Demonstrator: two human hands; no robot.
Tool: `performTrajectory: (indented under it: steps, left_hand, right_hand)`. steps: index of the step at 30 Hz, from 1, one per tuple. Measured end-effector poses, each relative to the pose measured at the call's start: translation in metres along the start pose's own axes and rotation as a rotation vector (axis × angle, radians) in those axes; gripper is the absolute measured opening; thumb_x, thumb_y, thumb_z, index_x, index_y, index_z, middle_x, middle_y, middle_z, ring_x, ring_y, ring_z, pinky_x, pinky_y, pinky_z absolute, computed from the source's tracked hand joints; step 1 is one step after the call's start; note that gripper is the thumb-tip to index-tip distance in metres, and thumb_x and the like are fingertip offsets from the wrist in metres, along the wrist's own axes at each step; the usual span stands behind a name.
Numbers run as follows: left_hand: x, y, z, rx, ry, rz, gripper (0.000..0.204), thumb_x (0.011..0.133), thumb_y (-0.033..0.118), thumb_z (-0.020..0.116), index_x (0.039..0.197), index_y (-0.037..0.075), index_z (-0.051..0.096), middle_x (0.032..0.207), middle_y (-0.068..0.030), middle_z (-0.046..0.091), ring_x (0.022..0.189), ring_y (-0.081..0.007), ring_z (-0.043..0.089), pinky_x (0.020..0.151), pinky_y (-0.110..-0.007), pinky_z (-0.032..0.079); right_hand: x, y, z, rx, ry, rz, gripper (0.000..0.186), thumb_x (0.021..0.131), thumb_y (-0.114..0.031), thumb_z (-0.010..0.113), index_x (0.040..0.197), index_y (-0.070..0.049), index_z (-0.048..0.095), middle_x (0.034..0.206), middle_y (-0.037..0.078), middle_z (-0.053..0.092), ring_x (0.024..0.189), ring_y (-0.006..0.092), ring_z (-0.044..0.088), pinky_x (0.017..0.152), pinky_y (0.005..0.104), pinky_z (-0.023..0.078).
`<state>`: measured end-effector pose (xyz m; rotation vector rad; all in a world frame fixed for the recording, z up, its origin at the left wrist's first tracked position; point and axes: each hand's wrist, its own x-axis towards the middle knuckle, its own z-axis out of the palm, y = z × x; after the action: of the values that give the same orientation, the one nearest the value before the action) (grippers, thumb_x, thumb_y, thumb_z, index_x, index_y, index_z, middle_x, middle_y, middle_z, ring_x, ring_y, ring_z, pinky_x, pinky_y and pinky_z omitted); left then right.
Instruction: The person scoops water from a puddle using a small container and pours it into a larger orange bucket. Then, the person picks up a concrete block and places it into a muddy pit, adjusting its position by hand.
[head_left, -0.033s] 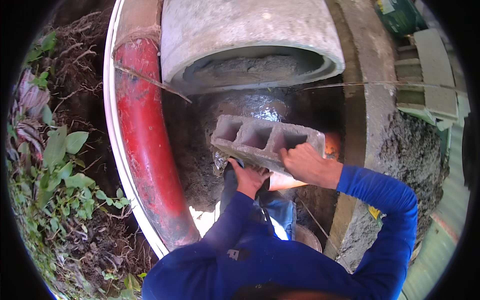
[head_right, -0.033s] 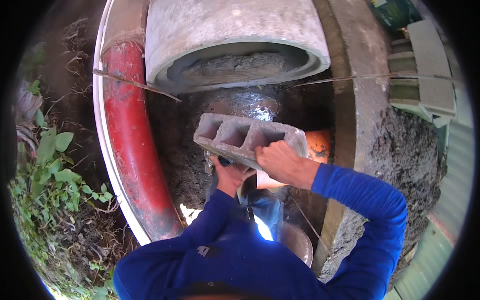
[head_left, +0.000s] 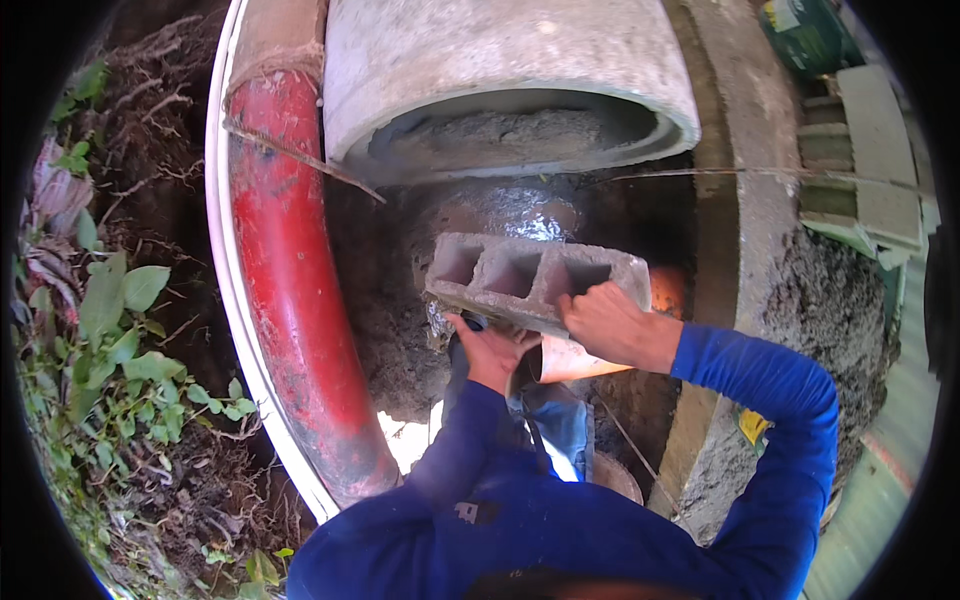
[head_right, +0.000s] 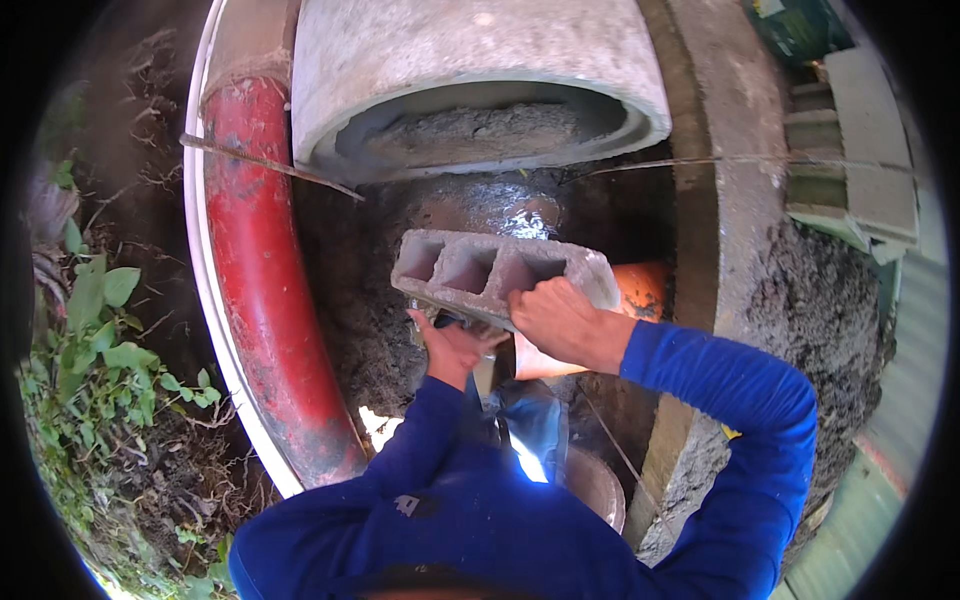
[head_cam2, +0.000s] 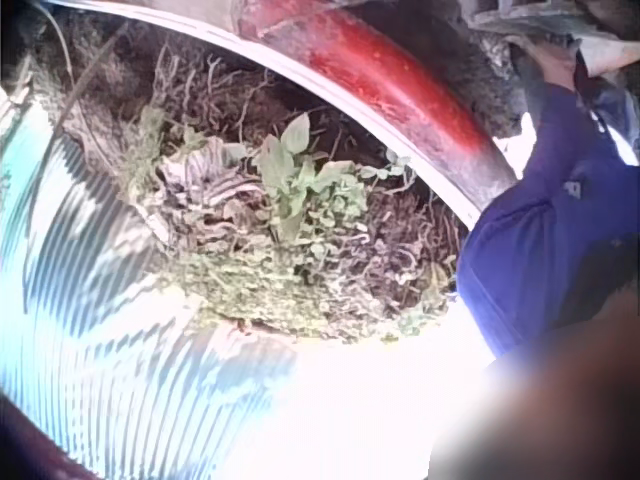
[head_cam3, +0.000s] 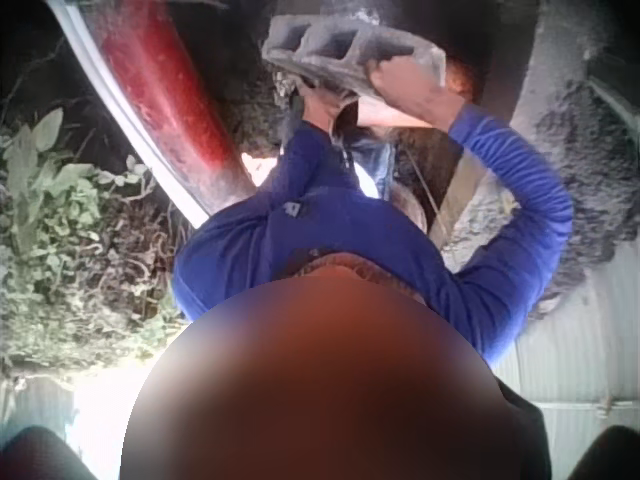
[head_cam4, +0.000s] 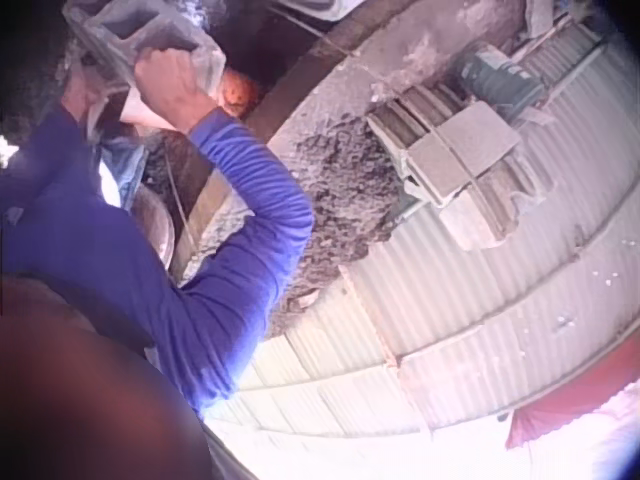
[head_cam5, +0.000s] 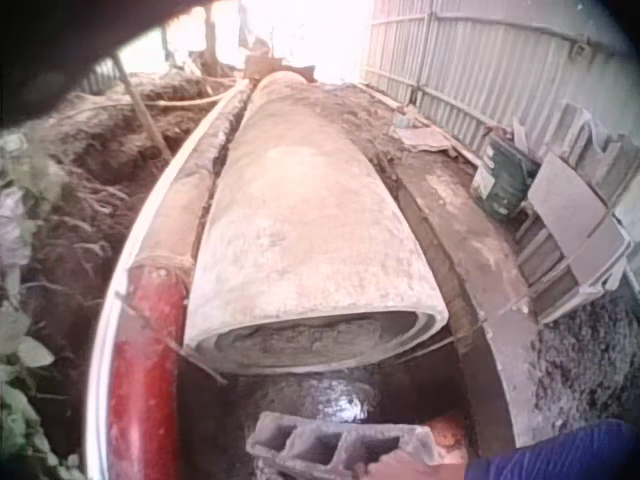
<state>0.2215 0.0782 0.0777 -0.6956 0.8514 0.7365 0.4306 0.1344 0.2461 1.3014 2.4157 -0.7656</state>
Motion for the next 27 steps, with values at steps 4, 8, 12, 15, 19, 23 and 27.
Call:
performTrajectory:
  steps: [4, 8, 12, 15, 19, 23, 27]
  left_hand:
    - [0.049, 0.048, 0.007, 0.207, -0.171, 0.144, 0.101, 0.089, 0.079, 0.052, 0.159, 0.011, 0.030, 0.161, -0.0210, 0.035, 0.146, -0.0481, 0.034, 0.110, -0.077, 0.030]
    - [0.158, 0.064, -0.049, 0.091, -0.057, 0.035, 0.054, 0.100, 0.031, 0.065, 0.147, 0.010, 0.047, 0.148, -0.0187, 0.052, 0.137, -0.0420, 0.049, 0.107, -0.069, 0.043]
    - [0.238, 0.087, -0.079, 0.138, -0.006, 0.080, 0.038, 0.094, 0.009, 0.065, 0.129, -0.002, 0.052, 0.128, -0.0242, 0.059, 0.114, -0.0421, 0.065, 0.095, -0.062, 0.058]
    - [0.274, 0.107, -0.075, 0.057, 0.095, 0.042, 0.035, 0.094, 0.007, 0.062, 0.123, -0.008, 0.051, 0.124, -0.0281, 0.059, 0.108, -0.0433, 0.067, 0.092, -0.058, 0.062]
    - [0.310, 0.128, -0.088, 0.294, 0.230, 0.150, 0.031, 0.089, 0.016, 0.067, 0.114, 0.002, 0.057, 0.101, -0.0213, 0.064, 0.071, -0.0290, 0.069, 0.059, -0.035, 0.062]
    - [0.363, 0.148, -0.127, 0.242, 0.280, 0.411, 0.026, 0.085, 0.019, 0.071, 0.108, 0.010, 0.064, 0.091, -0.0077, 0.065, 0.066, -0.0197, 0.061, 0.057, -0.032, 0.056]
    - [0.420, 0.171, -0.164, 0.263, 0.542, 0.703, 0.050, 0.077, 0.009, 0.075, 0.123, 0.014, 0.056, 0.101, -0.0030, 0.064, 0.078, -0.0174, 0.061, 0.057, -0.031, 0.050]
  right_hand:
    - [0.065, 0.028, 0.054, -0.158, -0.090, -0.170, 0.011, 0.077, -0.012, 0.067, 0.080, -0.004, 0.075, 0.075, 0.013, 0.073, 0.072, 0.0294, 0.075, 0.059, 0.0421, 0.058]
    - [0.127, 0.058, 0.094, -0.329, -0.230, -0.338, 0.013, 0.082, -0.016, 0.067, 0.082, -0.014, 0.080, 0.086, 0.006, 0.076, 0.082, 0.0264, 0.075, 0.067, 0.0402, 0.058]
    - [0.165, 0.083, 0.151, -0.403, -0.098, -0.362, 0.016, 0.086, -0.018, 0.062, 0.079, -0.017, 0.076, 0.077, 0.001, 0.067, 0.087, 0.0206, 0.071, 0.074, 0.0369, 0.052]
    - [0.187, 0.115, 0.188, -0.443, 0.069, -0.445, 0.015, 0.086, -0.018, 0.062, 0.088, -0.014, 0.076, 0.076, 0.000, 0.067, 0.084, 0.0200, 0.071, 0.071, 0.0360, 0.052]
    - [0.222, 0.135, 0.230, -0.364, -0.276, -0.265, 0.025, 0.089, -0.015, 0.058, 0.106, -0.002, 0.071, 0.073, 0.007, 0.072, 0.070, 0.0211, 0.072, 0.058, 0.0359, 0.053]
    - [0.254, 0.165, 0.296, -0.321, -0.125, -0.266, 0.036, 0.089, -0.012, 0.058, 0.119, 0.006, 0.063, 0.068, 0.011, 0.071, 0.062, 0.0241, 0.072, 0.052, 0.0370, 0.052]
    - [0.295, 0.202, 0.380, -0.286, -0.082, -0.319, 0.042, 0.092, -0.014, 0.054, 0.129, 0.007, 0.055, 0.067, 0.011, 0.070, 0.057, 0.0234, 0.070, 0.050, 0.0379, 0.049]
